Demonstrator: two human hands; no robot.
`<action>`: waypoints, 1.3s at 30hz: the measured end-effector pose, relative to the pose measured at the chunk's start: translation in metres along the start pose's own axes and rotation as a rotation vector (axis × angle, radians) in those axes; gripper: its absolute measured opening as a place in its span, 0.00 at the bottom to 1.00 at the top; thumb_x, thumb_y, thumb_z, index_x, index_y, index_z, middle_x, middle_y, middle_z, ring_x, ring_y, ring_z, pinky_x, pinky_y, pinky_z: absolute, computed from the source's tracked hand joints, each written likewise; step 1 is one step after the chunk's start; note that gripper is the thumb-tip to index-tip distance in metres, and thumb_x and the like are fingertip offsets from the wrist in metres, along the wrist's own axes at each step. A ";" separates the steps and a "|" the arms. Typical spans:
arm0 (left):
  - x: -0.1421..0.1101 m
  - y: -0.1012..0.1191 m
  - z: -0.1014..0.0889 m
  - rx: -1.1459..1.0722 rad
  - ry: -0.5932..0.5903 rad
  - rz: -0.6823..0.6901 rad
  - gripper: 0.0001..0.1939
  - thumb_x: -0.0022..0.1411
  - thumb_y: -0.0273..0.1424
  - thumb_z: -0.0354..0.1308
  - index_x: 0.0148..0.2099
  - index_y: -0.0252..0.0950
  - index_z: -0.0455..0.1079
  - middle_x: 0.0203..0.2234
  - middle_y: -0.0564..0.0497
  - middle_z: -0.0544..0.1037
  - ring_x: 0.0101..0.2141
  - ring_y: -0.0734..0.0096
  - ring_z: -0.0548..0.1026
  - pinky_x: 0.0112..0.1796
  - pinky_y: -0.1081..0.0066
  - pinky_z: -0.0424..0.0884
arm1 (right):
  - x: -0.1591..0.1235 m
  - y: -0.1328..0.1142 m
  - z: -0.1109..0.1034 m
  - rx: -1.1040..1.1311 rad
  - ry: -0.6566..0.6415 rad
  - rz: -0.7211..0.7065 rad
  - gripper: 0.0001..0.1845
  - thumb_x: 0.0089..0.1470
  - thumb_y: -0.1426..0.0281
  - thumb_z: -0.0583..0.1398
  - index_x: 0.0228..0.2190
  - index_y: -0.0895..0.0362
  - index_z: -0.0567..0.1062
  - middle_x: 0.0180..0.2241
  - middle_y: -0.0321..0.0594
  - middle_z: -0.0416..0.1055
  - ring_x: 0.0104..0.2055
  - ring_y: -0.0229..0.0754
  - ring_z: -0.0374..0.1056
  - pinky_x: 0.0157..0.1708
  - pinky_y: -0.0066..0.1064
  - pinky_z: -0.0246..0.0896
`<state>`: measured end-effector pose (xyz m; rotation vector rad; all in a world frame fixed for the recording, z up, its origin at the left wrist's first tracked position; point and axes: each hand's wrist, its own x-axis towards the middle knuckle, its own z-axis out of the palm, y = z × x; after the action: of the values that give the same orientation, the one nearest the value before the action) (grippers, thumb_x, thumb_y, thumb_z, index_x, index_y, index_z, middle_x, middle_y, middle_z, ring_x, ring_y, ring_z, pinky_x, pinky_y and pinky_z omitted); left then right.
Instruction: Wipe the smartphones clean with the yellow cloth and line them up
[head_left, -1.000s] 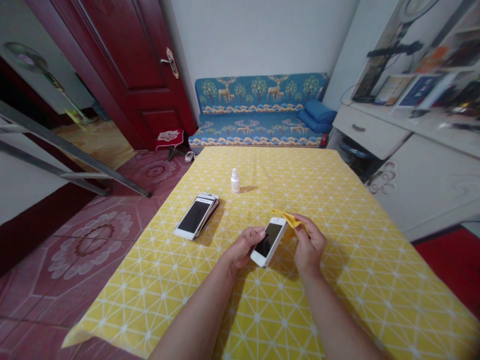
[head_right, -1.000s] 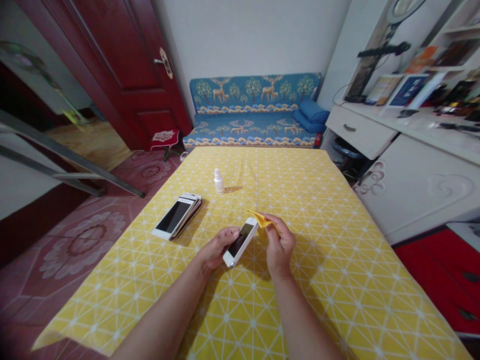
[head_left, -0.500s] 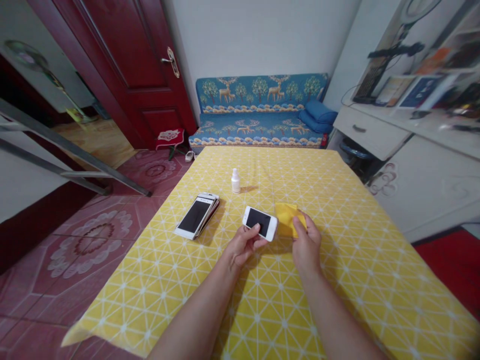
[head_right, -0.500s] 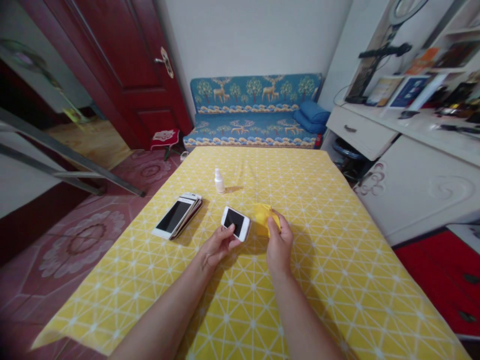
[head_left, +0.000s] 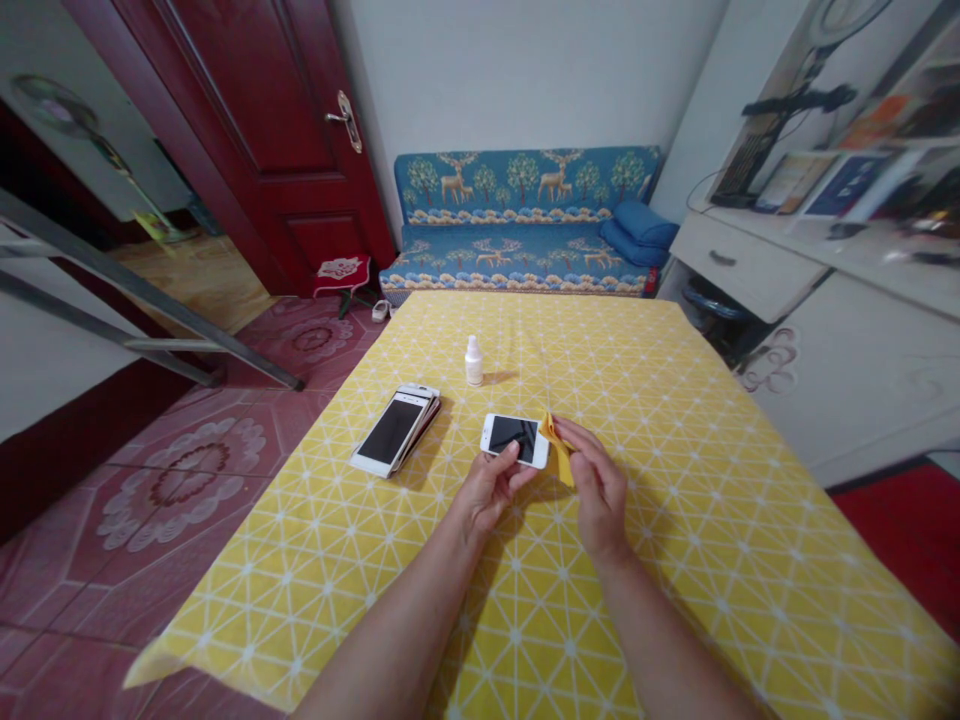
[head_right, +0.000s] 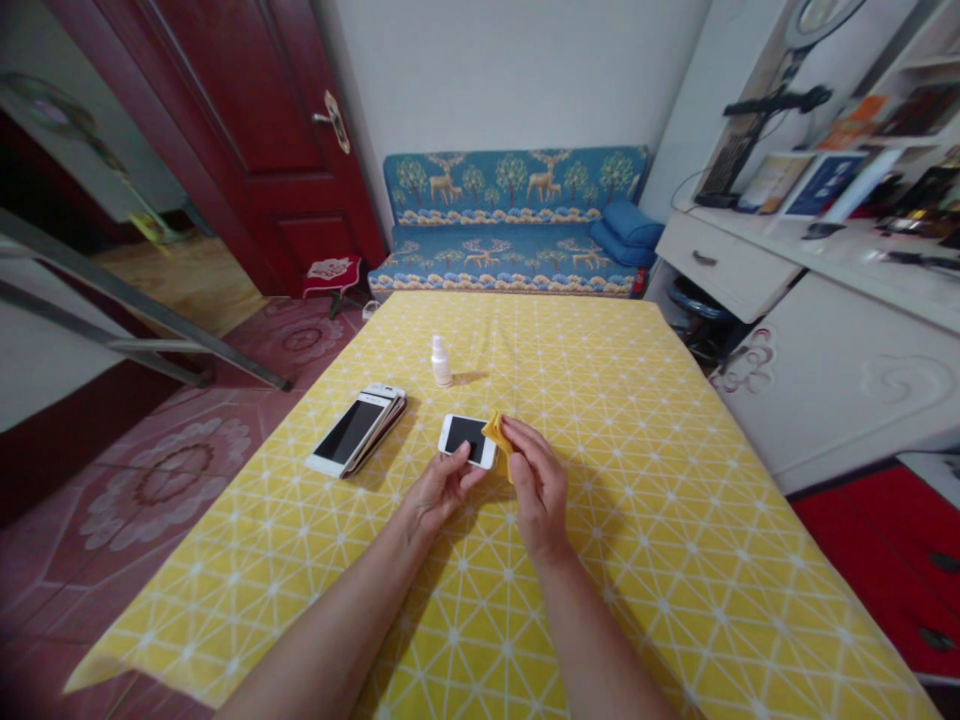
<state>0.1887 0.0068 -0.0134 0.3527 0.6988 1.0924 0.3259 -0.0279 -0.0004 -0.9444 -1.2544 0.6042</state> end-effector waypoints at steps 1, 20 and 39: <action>0.000 0.000 -0.001 0.001 0.000 0.004 0.12 0.47 0.27 0.70 0.35 0.31 0.73 0.29 0.50 0.80 0.27 0.74 0.78 0.31 0.78 0.75 | 0.000 0.000 0.000 0.050 0.000 0.017 0.18 0.62 0.63 0.52 0.47 0.53 0.77 0.53 0.45 0.69 0.56 0.49 0.64 0.57 0.46 0.58; -0.005 0.000 0.004 0.124 -0.091 0.062 0.19 0.45 0.33 0.72 0.39 0.29 0.74 0.26 0.48 0.80 0.29 0.69 0.78 0.31 0.75 0.74 | 0.006 0.015 -0.002 0.352 0.106 0.510 0.16 0.41 0.62 0.70 0.29 0.55 0.73 0.26 0.32 0.71 0.27 0.35 0.65 0.27 0.25 0.59; -0.003 0.005 0.002 0.314 -0.119 0.108 0.23 0.44 0.38 0.72 0.40 0.29 0.74 0.30 0.44 0.80 0.27 0.68 0.77 0.28 0.73 0.72 | 0.008 0.016 -0.005 0.348 0.164 0.472 0.15 0.44 0.59 0.68 0.28 0.55 0.72 0.26 0.32 0.73 0.26 0.36 0.67 0.27 0.27 0.62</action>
<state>0.1860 0.0060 -0.0078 0.7258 0.7522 1.0543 0.3340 -0.0143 -0.0095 -0.9751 -0.7451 1.0549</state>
